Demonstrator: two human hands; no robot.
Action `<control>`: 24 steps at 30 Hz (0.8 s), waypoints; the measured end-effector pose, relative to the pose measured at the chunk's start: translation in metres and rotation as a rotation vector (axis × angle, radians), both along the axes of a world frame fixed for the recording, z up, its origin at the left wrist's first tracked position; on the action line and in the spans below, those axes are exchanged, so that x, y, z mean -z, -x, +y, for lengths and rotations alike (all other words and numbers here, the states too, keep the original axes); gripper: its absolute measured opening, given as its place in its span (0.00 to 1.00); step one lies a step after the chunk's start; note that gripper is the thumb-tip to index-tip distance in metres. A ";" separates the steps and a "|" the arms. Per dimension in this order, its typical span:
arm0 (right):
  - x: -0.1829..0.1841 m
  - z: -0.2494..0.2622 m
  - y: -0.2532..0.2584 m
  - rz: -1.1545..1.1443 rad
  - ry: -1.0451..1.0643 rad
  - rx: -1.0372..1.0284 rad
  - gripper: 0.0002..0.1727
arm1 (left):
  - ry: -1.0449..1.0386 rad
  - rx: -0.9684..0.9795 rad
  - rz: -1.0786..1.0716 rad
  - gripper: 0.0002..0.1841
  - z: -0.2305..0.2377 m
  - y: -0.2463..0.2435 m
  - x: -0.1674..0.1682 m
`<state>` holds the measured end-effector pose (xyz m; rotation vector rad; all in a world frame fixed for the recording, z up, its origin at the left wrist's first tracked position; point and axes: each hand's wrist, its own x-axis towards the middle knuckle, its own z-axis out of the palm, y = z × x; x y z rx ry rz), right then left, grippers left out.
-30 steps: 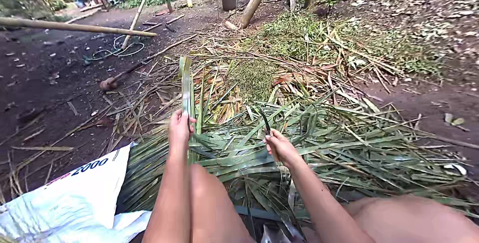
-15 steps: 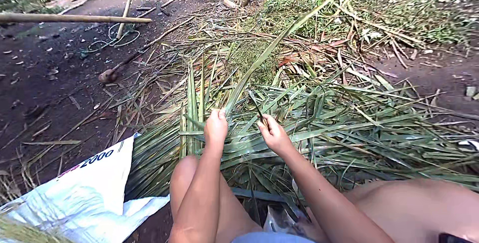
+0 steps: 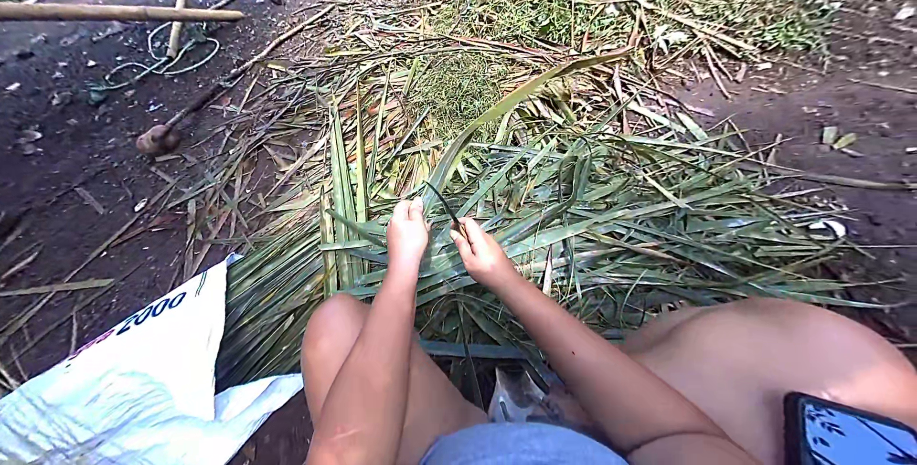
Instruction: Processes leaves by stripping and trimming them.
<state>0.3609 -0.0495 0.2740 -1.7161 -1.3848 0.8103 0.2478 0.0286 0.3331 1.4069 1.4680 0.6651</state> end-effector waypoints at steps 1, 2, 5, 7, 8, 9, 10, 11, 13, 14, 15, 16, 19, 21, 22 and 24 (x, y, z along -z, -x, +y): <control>-0.001 0.000 0.001 -0.002 0.005 -0.007 0.22 | 0.027 -0.029 -0.064 0.17 0.001 -0.001 0.002; -0.001 0.001 0.002 -0.005 0.001 -0.006 0.22 | 0.045 -0.047 -0.115 0.16 -0.001 -0.002 0.003; 0.001 0.001 -0.001 -0.022 0.005 0.009 0.22 | 0.071 -0.025 -0.182 0.14 -0.010 -0.006 0.004; 0.001 0.001 -0.002 -0.045 0.007 0.013 0.21 | 0.059 -0.024 -0.200 0.13 -0.015 -0.007 0.004; 0.001 0.001 -0.001 -0.052 0.002 0.016 0.22 | 0.055 -0.025 -0.207 0.13 -0.017 -0.007 0.004; 0.001 0.001 0.000 -0.059 -0.004 0.018 0.22 | 0.054 -0.026 -0.215 0.13 -0.018 -0.006 0.003; 0.001 0.001 0.000 -0.064 -0.010 0.019 0.22 | 0.056 -0.026 -0.219 0.13 -0.019 -0.005 0.002; 0.001 0.001 0.001 -0.069 -0.024 0.021 0.22 | 0.057 -0.023 -0.221 0.13 -0.020 -0.004 0.002; 0.004 0.002 0.002 -0.082 -0.061 0.031 0.22 | 0.058 -0.017 -0.229 0.13 -0.023 -0.004 0.001; 0.005 0.003 0.002 -0.088 -0.064 0.036 0.22 | 0.066 -0.013 -0.234 0.12 -0.024 -0.005 0.002; 0.005 0.004 0.001 -0.089 -0.064 0.044 0.22 | 0.078 0.000 -0.239 0.12 -0.026 -0.005 0.004; 0.007 0.005 0.001 -0.096 -0.067 0.057 0.22 | 0.089 0.009 -0.250 0.12 -0.029 -0.007 0.006; 0.010 0.007 -0.002 -0.168 -0.065 0.106 0.23 | 0.149 0.031 -0.299 0.12 -0.037 -0.011 0.008; 0.020 0.007 -0.001 -0.315 -0.164 0.181 0.21 | 0.231 0.022 -0.349 0.12 -0.039 -0.013 0.005; 0.027 0.008 -0.002 -0.413 -0.259 0.237 0.19 | 0.278 0.013 -0.380 0.12 -0.039 -0.013 0.004; 0.038 0.011 -0.007 -0.547 -0.384 0.300 0.18 | 0.365 0.002 -0.420 0.12 -0.039 -0.013 0.003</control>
